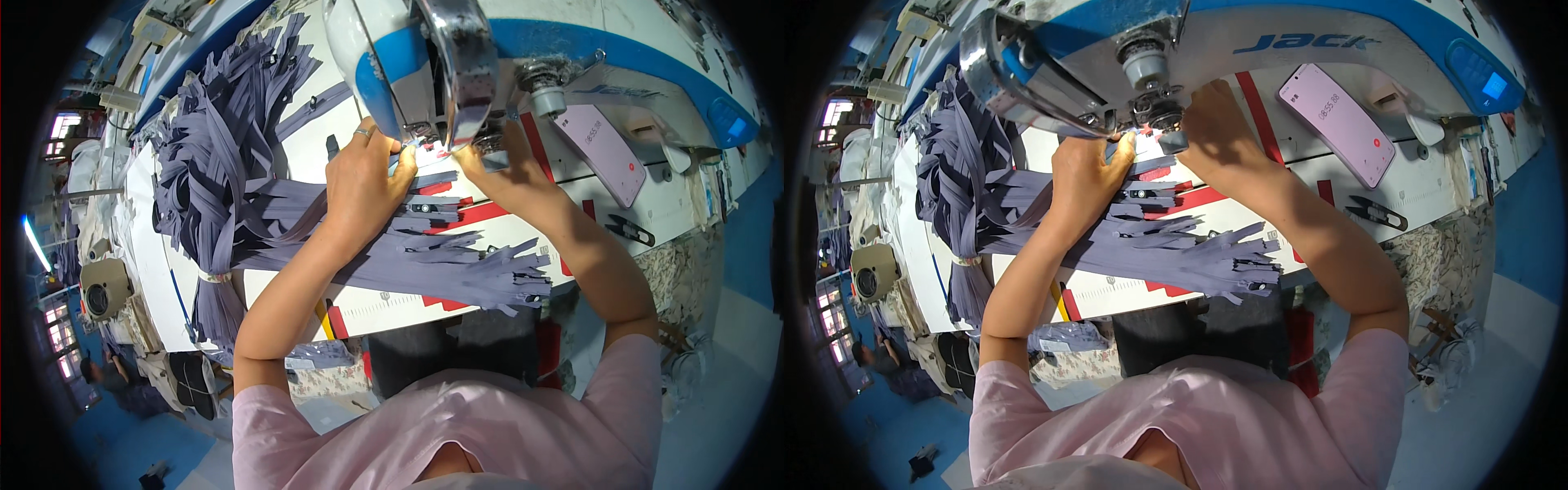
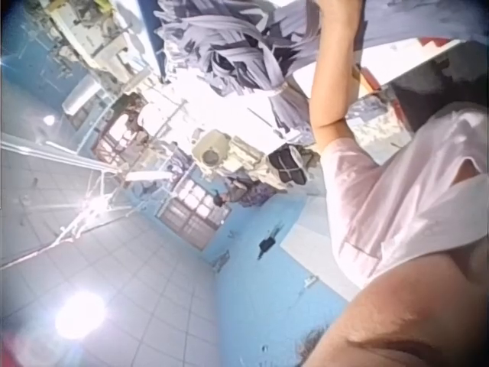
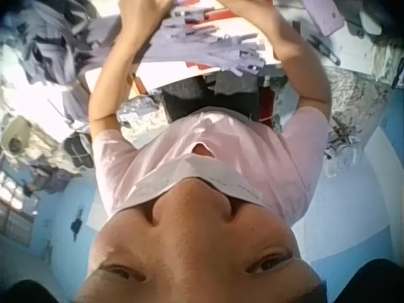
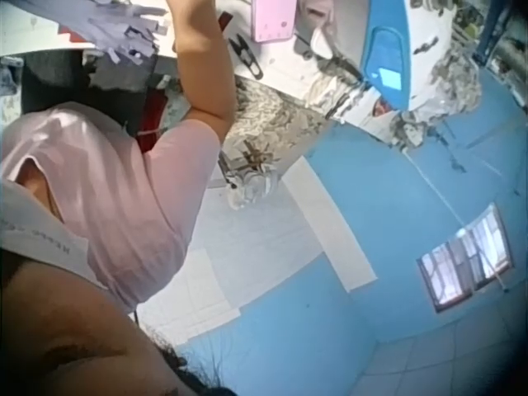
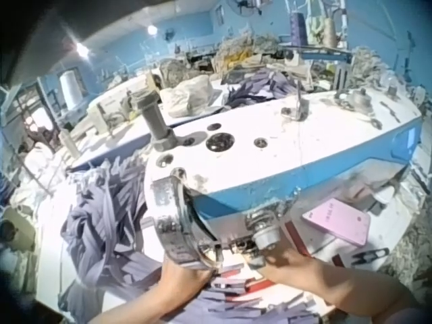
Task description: Operating an industrial sewing machine to stitch grey fabric strips.
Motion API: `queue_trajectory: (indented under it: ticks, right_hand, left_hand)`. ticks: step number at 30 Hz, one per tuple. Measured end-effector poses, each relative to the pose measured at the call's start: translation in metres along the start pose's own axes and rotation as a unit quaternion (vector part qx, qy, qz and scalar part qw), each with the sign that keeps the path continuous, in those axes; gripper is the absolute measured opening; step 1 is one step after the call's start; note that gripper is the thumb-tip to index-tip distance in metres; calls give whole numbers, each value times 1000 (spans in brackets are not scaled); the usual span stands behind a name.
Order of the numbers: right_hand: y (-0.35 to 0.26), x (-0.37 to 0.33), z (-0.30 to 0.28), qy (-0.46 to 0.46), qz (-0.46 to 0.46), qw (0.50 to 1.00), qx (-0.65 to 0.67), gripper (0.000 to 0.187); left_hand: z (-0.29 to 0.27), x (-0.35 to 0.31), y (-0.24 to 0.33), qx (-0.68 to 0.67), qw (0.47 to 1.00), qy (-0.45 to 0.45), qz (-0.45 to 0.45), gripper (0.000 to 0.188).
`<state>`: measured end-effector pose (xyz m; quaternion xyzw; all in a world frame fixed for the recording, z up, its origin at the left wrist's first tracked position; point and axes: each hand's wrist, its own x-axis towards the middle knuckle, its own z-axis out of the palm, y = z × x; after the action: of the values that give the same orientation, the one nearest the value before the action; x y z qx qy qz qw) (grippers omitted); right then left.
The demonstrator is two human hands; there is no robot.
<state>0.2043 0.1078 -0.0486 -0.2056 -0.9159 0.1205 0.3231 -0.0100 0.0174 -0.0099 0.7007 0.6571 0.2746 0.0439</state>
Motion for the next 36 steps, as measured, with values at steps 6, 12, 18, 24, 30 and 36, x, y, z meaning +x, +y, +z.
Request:
queue_trajectory:
  ticks: [6, 12, 18, 24, 30, 36]
  right_hand:
    - [-14, 15, -17, -92, 264, 950, 139, 30]
    - [-24, 27, -34, -145, 221, 947, 185, 20]
    - [-31, 25, -48, -163, 232, 929, 237, 18]
    - [-28, 21, -45, -200, 234, 931, 197, 19]
    - [-18, 17, -41, -202, 195, 948, 150, 26]
    - [-19, 24, -47, -224, 300, 884, 279, 19]
  left_hand:
    - [-11, -13, 15, -60, 996, -26, -58, 15]
    - [-47, 22, -43, 71, 991, 112, -8, 23]
    - [-54, -5, 1, 40, 995, -47, 82, 28]
    - [-53, -33, 13, -88, 983, -137, 79, 27]
    - [-56, -24, 2, -141, 975, -166, 48, 25]
    - [-65, -8, 13, -169, 969, -169, -66, 12]
